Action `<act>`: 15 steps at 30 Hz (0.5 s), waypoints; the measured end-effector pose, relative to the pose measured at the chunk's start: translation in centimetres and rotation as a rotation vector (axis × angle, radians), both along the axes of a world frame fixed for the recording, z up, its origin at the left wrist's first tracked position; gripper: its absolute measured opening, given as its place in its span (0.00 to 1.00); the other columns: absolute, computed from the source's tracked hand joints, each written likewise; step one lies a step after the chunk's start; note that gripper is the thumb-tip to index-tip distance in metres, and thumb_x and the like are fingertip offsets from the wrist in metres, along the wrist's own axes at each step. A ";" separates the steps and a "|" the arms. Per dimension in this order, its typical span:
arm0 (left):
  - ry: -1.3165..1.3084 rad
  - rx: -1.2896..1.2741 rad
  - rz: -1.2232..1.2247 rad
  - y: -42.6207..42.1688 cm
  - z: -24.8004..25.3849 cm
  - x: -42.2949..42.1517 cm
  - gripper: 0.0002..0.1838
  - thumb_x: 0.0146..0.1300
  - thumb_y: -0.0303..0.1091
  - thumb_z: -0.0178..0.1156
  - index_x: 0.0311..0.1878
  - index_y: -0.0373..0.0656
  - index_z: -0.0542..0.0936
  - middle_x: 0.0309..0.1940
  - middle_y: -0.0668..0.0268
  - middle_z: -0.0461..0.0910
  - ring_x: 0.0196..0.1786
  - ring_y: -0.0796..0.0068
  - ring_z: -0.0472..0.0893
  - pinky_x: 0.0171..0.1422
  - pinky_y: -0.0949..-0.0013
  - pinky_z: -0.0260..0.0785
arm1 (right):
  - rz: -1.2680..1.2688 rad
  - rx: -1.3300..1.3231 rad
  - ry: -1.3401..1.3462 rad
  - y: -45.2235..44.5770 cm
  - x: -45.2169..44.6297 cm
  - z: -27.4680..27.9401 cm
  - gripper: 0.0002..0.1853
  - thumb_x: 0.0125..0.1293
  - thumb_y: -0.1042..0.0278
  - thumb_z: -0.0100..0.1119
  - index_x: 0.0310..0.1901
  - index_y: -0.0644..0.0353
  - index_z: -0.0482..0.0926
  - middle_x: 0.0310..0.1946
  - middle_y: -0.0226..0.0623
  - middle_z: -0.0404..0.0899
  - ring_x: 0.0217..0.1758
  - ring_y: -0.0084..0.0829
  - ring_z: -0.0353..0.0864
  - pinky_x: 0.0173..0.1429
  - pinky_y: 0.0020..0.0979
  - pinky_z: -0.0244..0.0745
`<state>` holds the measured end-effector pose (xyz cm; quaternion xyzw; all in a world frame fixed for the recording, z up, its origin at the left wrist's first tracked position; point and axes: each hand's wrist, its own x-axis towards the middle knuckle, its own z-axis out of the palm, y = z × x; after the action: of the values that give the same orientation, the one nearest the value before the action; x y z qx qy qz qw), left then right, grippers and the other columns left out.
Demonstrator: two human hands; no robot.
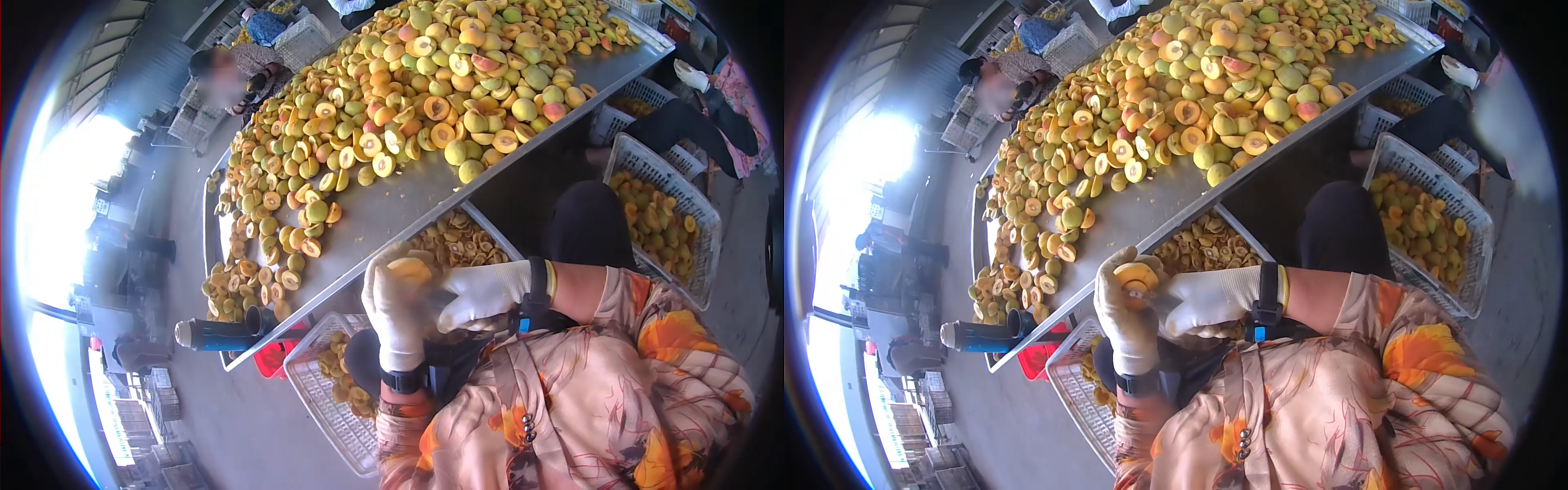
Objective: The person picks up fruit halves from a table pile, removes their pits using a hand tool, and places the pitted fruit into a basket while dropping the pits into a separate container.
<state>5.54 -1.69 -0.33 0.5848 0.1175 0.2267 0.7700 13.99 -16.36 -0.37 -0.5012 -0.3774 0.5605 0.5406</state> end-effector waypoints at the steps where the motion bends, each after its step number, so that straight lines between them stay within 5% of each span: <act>1: 0.005 -0.033 0.012 -0.2 0.1 0.0 0.30 0.79 0.55 0.51 0.55 0.31 0.78 0.37 0.53 0.86 0.41 0.65 0.84 0.49 0.63 0.79 | -0.041 0.125 -0.190 0.8 0.2 -2.5 0.09 0.68 0.66 0.58 0.47 0.57 0.77 0.20 0.24 0.70 0.15 0.17 0.66 0.19 0.24 0.60; 3: 0.017 0.055 0.083 -0.2 -0.6 -0.2 0.29 0.79 0.55 0.52 0.55 0.31 0.78 0.37 0.52 0.85 0.38 0.64 0.84 0.48 0.62 0.80 | -0.035 0.159 -0.310 1.3 0.1 -2.4 0.11 0.68 0.66 0.59 0.50 0.58 0.77 0.20 0.26 0.71 0.16 0.18 0.68 0.19 0.24 0.62; 8: -0.002 0.092 0.113 -0.7 -0.4 0.4 0.29 0.78 0.54 0.55 0.53 0.29 0.79 0.35 0.52 0.86 0.33 0.67 0.84 0.44 0.66 0.79 | 0.098 -0.038 0.148 0.4 0.7 -2.2 0.14 0.66 0.68 0.58 0.52 0.59 0.76 0.20 0.28 0.74 0.17 0.21 0.72 0.21 0.25 0.67; 12: -0.021 0.285 0.138 -0.2 -1.5 1.0 0.28 0.77 0.52 0.57 0.52 0.29 0.80 0.37 0.53 0.87 0.34 0.68 0.84 0.43 0.68 0.77 | 0.065 -0.012 -0.062 0.2 1.3 -1.7 0.11 0.65 0.69 0.58 0.48 0.59 0.76 0.18 0.25 0.69 0.15 0.19 0.67 0.18 0.25 0.63; 15: -0.053 0.415 0.107 0.5 -2.0 0.9 0.27 0.77 0.51 0.58 0.53 0.29 0.80 0.37 0.53 0.87 0.35 0.69 0.84 0.42 0.70 0.77 | 0.111 -0.034 0.122 -0.5 1.4 -0.3 0.06 0.64 0.69 0.58 0.41 0.59 0.76 0.17 0.24 0.67 0.14 0.17 0.64 0.17 0.24 0.58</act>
<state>6.48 -1.20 -2.30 0.7176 0.0787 0.3020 0.6226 15.40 -16.85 -0.66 -0.4535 -0.3615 0.6254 0.5220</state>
